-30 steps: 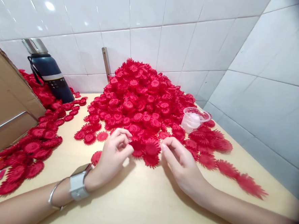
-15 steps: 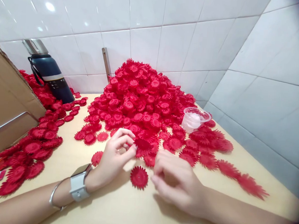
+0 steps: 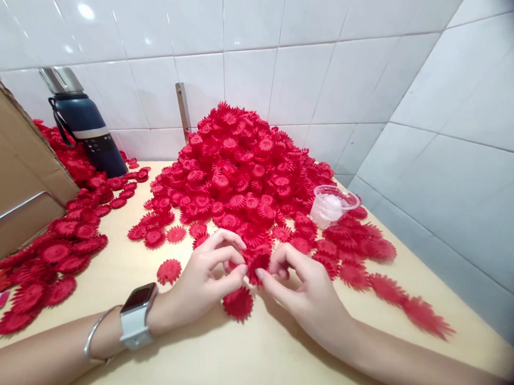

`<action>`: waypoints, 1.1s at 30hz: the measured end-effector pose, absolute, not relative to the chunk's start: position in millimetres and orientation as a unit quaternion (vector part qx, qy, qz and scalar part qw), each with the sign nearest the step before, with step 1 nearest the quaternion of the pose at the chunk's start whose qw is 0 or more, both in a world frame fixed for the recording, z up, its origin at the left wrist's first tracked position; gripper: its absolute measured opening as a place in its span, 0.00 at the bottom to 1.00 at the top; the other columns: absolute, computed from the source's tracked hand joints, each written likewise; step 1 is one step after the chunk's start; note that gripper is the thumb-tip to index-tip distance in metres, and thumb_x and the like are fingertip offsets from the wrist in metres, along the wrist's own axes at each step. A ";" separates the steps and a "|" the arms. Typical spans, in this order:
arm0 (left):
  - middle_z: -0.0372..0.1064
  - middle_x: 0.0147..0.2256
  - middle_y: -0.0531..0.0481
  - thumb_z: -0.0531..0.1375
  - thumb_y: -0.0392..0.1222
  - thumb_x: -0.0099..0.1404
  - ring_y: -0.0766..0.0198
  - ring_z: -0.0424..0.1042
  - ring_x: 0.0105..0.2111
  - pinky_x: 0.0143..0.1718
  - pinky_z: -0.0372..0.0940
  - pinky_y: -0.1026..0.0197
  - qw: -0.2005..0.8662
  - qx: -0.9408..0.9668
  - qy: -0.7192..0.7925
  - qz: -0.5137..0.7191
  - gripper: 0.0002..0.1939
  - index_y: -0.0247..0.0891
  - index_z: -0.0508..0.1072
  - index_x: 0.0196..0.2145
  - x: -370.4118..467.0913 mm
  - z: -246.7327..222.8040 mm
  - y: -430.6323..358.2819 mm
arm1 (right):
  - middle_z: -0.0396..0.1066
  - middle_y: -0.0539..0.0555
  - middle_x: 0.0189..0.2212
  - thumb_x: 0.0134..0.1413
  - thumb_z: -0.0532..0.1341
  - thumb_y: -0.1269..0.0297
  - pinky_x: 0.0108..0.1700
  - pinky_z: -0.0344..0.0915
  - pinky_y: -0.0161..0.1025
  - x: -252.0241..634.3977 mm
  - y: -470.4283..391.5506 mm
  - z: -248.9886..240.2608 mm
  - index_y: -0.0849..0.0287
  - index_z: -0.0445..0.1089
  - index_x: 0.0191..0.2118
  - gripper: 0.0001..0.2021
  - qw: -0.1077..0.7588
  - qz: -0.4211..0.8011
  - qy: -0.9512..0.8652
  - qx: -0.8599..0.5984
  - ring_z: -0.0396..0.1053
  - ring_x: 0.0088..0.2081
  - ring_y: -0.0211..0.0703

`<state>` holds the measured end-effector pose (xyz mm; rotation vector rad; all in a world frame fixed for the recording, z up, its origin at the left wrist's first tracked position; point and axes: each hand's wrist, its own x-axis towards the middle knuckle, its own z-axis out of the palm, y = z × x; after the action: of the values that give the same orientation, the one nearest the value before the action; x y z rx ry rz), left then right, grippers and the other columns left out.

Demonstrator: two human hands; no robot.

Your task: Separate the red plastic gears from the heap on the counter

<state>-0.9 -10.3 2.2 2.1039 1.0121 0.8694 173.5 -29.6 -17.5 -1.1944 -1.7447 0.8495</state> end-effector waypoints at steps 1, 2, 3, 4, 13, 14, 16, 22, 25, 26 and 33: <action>0.60 0.38 0.49 0.53 0.32 0.61 0.66 0.64 0.38 0.40 0.60 0.66 0.327 0.801 0.383 0.325 0.08 0.36 0.67 0.25 -0.9 2.6 -10.7 | 0.60 0.48 0.22 0.51 0.56 0.66 0.27 0.56 0.33 173.8 -29.6 -16.3 0.58 0.58 0.25 0.07 0.410 0.349 -0.708 -0.458 0.58 0.24 0.36; 0.59 0.38 0.49 0.53 0.33 0.61 0.66 0.64 0.38 0.40 0.61 0.65 0.335 0.801 0.380 0.319 0.07 0.36 0.67 0.25 -1.0 3.0 -11.1 | 0.62 0.48 0.22 0.52 0.56 0.66 0.27 0.56 0.33 173.9 -29.5 -14.9 0.58 0.60 0.26 0.06 0.401 0.362 -0.716 -0.442 0.59 0.24 0.36; 0.59 0.39 0.48 0.54 0.34 0.61 0.65 0.64 0.38 0.40 0.61 0.65 0.344 0.801 0.377 0.312 0.07 0.36 0.68 0.26 -1.1 3.3 -11.3 | 0.63 0.49 0.22 0.52 0.57 0.64 0.27 0.56 0.33 174.0 -29.2 -13.7 0.59 0.62 0.26 0.07 0.394 0.373 -0.720 -0.432 0.59 0.24 0.36; 0.59 0.39 0.48 0.54 0.34 0.61 0.65 0.64 0.39 0.39 0.62 0.65 0.352 0.801 0.375 0.306 0.07 0.35 0.68 0.26 -1.1 3.5 -11.4 | 0.63 0.49 0.22 0.52 0.57 0.64 0.26 0.56 0.33 174.0 -28.8 -12.7 0.59 0.62 0.26 0.07 0.389 0.381 -0.720 -0.429 0.59 0.24 0.36; 0.59 0.39 0.49 0.52 0.35 0.62 0.65 0.64 0.39 0.39 0.62 0.66 0.362 0.792 0.386 0.303 0.09 0.36 0.67 0.25 0.2 2.9 -10.8 | 0.63 0.49 0.23 0.53 0.54 0.68 0.27 0.57 0.33 174.0 -26.4 -15.2 0.60 0.63 0.27 0.05 0.395 0.396 -0.705 -0.436 0.59 0.25 0.36; 0.59 0.39 0.49 0.53 0.35 0.62 0.65 0.64 0.39 0.39 0.62 0.66 0.361 0.793 0.386 0.303 0.08 0.36 0.67 0.25 0.2 3.0 -10.8 | 0.63 0.49 0.23 0.53 0.54 0.68 0.27 0.57 0.33 174.2 -26.7 -15.1 0.60 0.63 0.27 0.05 0.396 0.400 -0.703 -0.434 0.60 0.25 0.36; 0.59 0.39 0.49 0.53 0.35 0.62 0.65 0.64 0.39 0.40 0.62 0.65 0.357 0.795 0.386 0.302 0.08 0.36 0.67 0.26 0.0 3.0 -10.9 | 0.63 0.48 0.23 0.54 0.54 0.67 0.27 0.57 0.33 174.5 -26.7 -14.3 0.59 0.63 0.27 0.06 0.401 0.420 -0.693 -0.429 0.60 0.25 0.35; 0.58 0.40 0.48 0.52 0.35 0.62 0.64 0.64 0.41 0.39 0.63 0.65 0.363 0.799 0.381 0.289 0.07 0.36 0.67 0.26 0.2 2.6 -11.2 | 0.63 0.47 0.21 0.55 0.54 0.62 0.25 0.56 0.31 174.2 -22.8 -11.7 0.60 0.65 0.27 0.09 0.428 0.500 -0.617 -0.431 0.60 0.24 0.33; 0.58 0.41 0.48 0.53 0.35 0.62 0.64 0.64 0.40 0.39 0.63 0.65 0.365 0.802 0.377 0.286 0.08 0.35 0.67 0.26 0.4 3.4 -10.8 | 0.63 0.46 0.21 0.54 0.56 0.63 0.25 0.57 0.31 174.2 -22.2 -11.3 0.60 0.65 0.27 0.08 0.425 0.514 -0.607 -0.431 0.61 0.23 0.33; 0.59 0.41 0.48 0.53 0.35 0.62 0.64 0.65 0.40 0.39 0.63 0.65 0.365 0.802 0.376 0.287 0.08 0.35 0.66 0.25 0.5 3.8 -10.7 | 0.63 0.46 0.21 0.53 0.56 0.63 0.25 0.57 0.31 174.2 -22.1 -11.3 0.60 0.65 0.27 0.08 0.424 0.517 -0.607 -0.430 0.61 0.23 0.33; 0.59 0.40 0.48 0.53 0.34 0.60 0.62 0.65 0.40 0.38 0.64 0.63 0.367 0.804 0.373 0.282 0.08 0.35 0.66 0.24 0.4 4.0 -12.5 | 0.65 0.48 0.24 0.53 0.56 0.66 0.29 0.61 0.33 173.8 -22.1 -12.6 0.60 0.65 0.28 0.06 0.420 0.516 -0.615 -0.422 0.64 0.26 0.36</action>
<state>0.4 -12.5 4.0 2.0656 0.9596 0.7247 173.8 -22.1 -12.6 -1.0579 -1.5423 1.2936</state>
